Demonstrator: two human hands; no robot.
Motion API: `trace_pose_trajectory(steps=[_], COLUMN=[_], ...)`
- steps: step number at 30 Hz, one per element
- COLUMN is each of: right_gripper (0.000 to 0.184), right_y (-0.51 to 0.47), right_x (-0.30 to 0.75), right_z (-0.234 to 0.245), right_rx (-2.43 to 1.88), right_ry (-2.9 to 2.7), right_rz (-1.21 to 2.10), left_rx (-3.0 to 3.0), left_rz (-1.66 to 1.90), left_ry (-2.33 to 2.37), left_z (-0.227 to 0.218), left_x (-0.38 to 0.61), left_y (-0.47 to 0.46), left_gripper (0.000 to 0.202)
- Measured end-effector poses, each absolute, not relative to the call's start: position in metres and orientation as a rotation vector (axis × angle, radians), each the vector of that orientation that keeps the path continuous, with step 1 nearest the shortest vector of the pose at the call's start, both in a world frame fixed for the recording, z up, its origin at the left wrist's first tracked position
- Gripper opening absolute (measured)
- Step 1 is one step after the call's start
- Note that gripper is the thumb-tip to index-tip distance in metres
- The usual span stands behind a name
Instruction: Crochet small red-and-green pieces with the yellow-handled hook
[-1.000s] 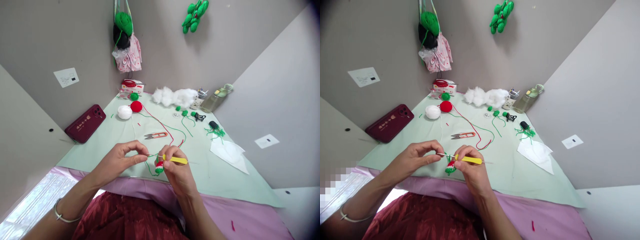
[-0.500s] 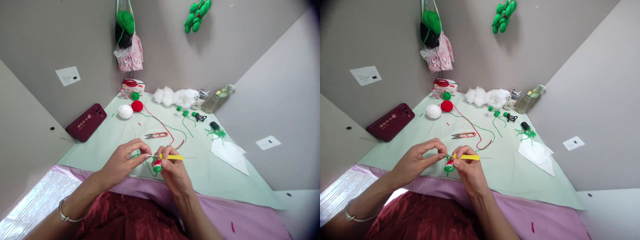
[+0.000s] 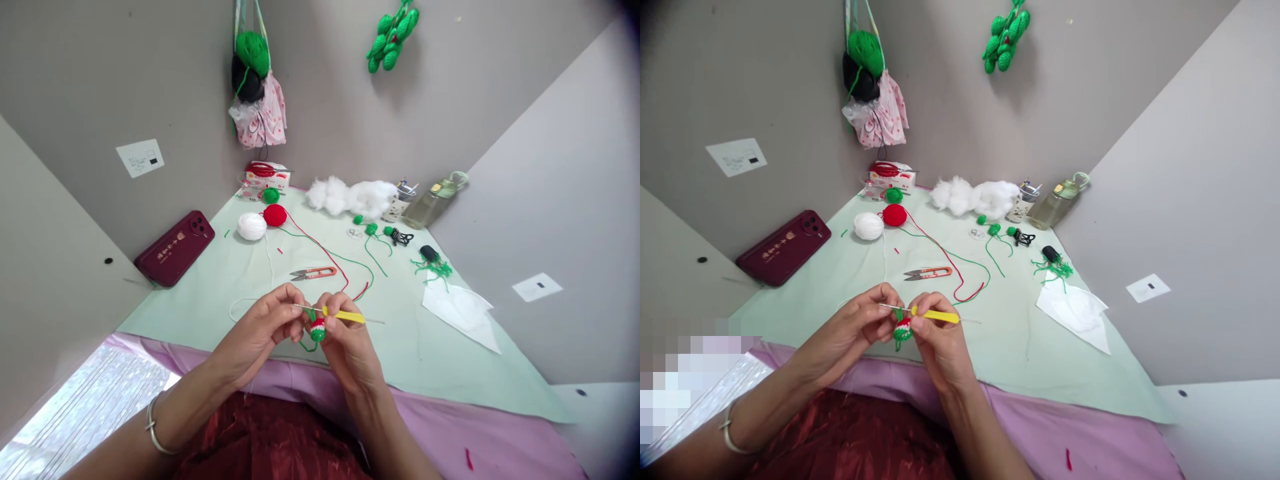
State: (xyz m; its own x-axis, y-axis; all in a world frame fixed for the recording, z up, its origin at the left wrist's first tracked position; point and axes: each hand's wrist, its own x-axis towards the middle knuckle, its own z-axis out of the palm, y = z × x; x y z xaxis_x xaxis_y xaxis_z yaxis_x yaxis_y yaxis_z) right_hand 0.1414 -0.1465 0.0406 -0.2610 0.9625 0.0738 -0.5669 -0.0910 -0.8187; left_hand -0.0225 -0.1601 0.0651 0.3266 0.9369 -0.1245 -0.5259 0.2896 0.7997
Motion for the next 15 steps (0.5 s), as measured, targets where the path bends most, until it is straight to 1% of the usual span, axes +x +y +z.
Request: trace_pose_trajectory(steps=[7, 15], right_gripper=[0.033, 0.039], right_y=[-0.1477, -0.1475], right_x=[0.1415, 0.1410], right_z=[0.0377, 0.0384], right_rx=[-0.577, -0.586], right_ry=[-0.874, -0.879], right_rz=[1.675, 1.690], left_rx=[0.749, 0.571], left_rz=[1.076, 0.934], left_ry=[0.679, 0.540], left_z=[0.0575, 0.0614], left_x=[-0.0229, -0.0283], left_y=[-0.1562, -0.1552], left_gripper=[0.022, 0.016])
